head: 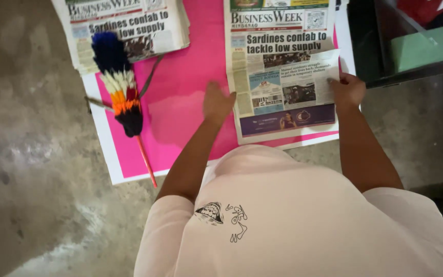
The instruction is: Dust and sort stacks of newspapers on a table using a feather duster.
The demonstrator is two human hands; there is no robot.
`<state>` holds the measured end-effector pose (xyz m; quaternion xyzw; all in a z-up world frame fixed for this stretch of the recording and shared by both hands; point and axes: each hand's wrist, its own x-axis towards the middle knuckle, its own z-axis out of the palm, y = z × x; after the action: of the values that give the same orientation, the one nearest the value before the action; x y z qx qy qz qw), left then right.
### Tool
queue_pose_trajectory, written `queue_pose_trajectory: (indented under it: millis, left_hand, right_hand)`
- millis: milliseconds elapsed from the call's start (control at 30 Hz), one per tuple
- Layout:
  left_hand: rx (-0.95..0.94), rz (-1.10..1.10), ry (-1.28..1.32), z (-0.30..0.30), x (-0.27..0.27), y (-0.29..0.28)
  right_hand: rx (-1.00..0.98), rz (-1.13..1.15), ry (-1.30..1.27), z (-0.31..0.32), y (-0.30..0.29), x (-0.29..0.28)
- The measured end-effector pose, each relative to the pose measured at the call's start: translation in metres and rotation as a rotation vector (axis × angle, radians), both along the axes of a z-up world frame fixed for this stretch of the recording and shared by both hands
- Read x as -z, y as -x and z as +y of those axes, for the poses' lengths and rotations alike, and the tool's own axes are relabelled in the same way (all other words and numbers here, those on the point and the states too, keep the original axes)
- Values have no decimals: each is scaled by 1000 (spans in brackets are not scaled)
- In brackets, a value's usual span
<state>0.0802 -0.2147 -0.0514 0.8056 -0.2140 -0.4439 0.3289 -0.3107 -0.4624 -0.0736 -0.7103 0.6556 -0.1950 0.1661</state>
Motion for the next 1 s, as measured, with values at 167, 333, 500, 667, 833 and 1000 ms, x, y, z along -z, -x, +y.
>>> queue_pose_trajectory:
  millis: [167, 333, 500, 667, 833, 1000]
  left_hand:
    - [700, -1119, 278, -40, -90, 40]
    - [778, -979, 176, -42, -49, 54]
    - [811, -979, 118, -46, -35, 50]
    - [897, -974, 94, -45, -52, 46]
    - [908, -940, 91, -45, -56, 43]
    - [923, -935, 73, -47, -68, 43]
  right_hand:
    - [63, -215, -170, -8, 3, -14]
    - [-86, -7, 24, 18, -11, -62]
    - [-207, 173, 300, 39, -28, -93]
    - [-276, 637, 468, 51, -42, -110]
    - [-271, 140, 335, 55, -41, -131]
    - [-204, -165, 222, 53, -43, -143]
